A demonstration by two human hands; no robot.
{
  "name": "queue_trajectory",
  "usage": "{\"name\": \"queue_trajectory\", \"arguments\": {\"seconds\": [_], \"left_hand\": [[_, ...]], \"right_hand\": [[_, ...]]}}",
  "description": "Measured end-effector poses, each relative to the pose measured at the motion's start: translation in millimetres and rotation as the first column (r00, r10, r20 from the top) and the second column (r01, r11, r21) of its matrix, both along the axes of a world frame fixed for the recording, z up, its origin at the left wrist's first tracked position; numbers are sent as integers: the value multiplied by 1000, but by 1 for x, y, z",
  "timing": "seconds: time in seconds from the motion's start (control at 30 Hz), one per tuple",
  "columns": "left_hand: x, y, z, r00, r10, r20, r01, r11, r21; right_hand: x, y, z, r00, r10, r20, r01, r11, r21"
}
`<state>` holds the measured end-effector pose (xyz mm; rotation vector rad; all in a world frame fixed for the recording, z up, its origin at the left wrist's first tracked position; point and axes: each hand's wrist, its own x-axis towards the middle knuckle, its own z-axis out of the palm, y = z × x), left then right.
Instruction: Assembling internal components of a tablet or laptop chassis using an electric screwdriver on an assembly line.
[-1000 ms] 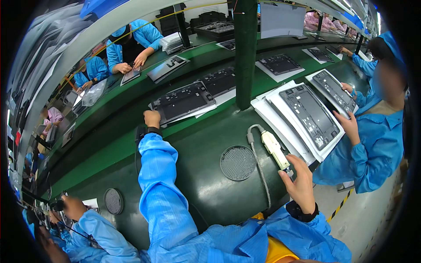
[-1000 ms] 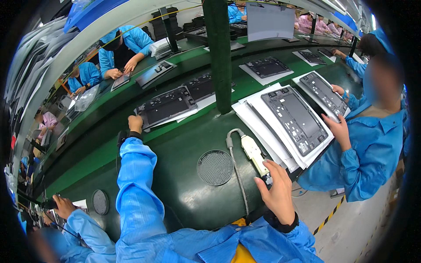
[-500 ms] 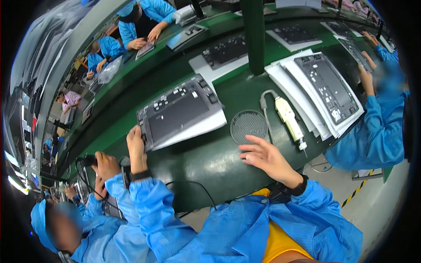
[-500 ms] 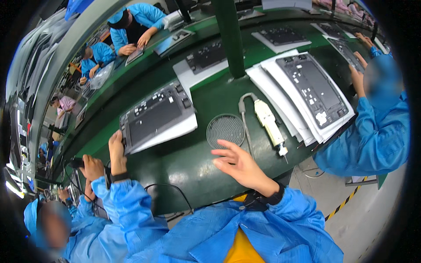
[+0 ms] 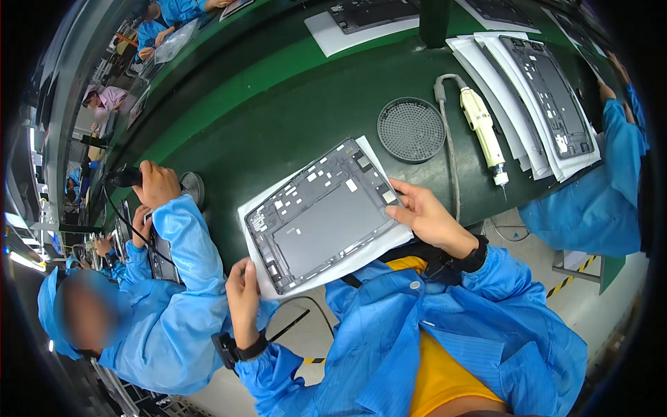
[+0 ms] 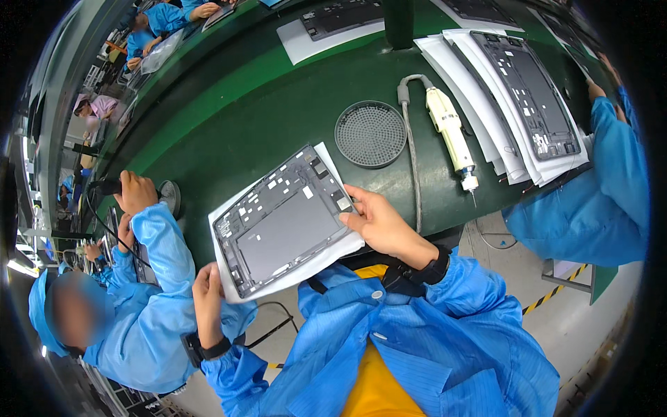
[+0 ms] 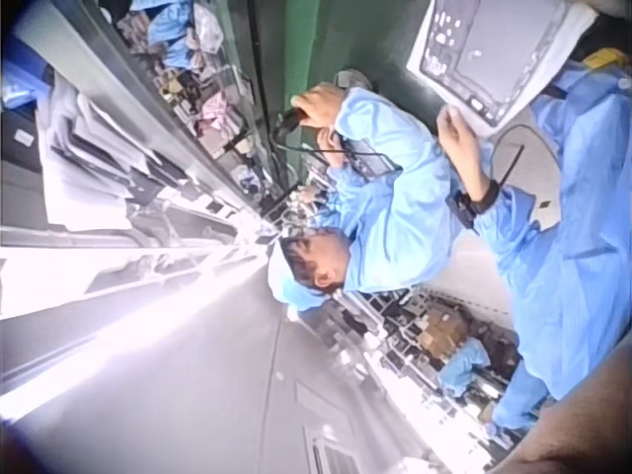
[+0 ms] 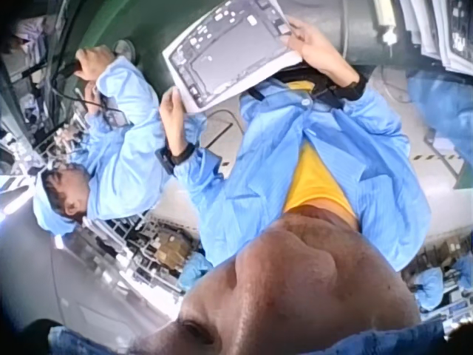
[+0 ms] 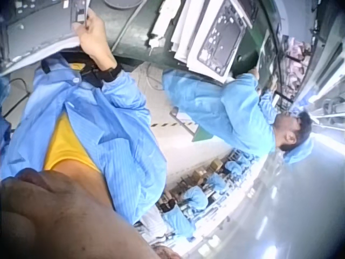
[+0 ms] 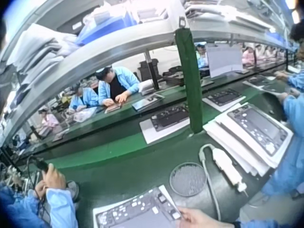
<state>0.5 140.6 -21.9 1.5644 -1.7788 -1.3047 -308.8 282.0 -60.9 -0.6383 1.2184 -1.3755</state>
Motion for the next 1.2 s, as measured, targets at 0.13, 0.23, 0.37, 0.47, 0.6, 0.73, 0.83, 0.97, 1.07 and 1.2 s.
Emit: {"name": "queue_trajectory", "arguments": {"seconds": [0.13,0.23,0.37,0.47,0.6,0.73,0.83,0.97,1.07,1.2], "left_hand": [[18,18,5,999,5,48,-6,1000,19],[19,12,8,987,-67,145,88,985,-149],[-18,-26,16,888,-267,374,434,755,-491],[-51,-55,11,804,-274,528,568,619,-542],[-58,-72,-10,747,-250,616,589,680,-438],[-49,-55,-9,750,-328,574,599,704,-382],[-58,-44,-19,762,-504,407,586,804,-100],[-85,-31,-14,716,-605,348,639,769,21],[-97,-55,-6,577,-731,363,756,647,102],[-125,-110,-7,793,-478,377,608,635,-476]], "right_hand": [[5,2,-1,995,-89,-46,89,996,-8],[2,-1,-2,995,-40,-96,38,999,-22],[-24,-22,10,818,123,-563,-103,992,68],[-32,-52,26,581,112,-806,-128,991,46],[-33,-100,52,264,184,-947,-161,976,144],[-41,-161,41,50,288,-956,-202,941,273],[-49,-184,27,36,196,-980,-259,949,180],[-55,-174,43,-11,208,-978,-212,955,206],[-77,-126,63,35,-109,-993,-244,963,-114],[-86,1,110,88,-157,-984,212,968,-136]]}}
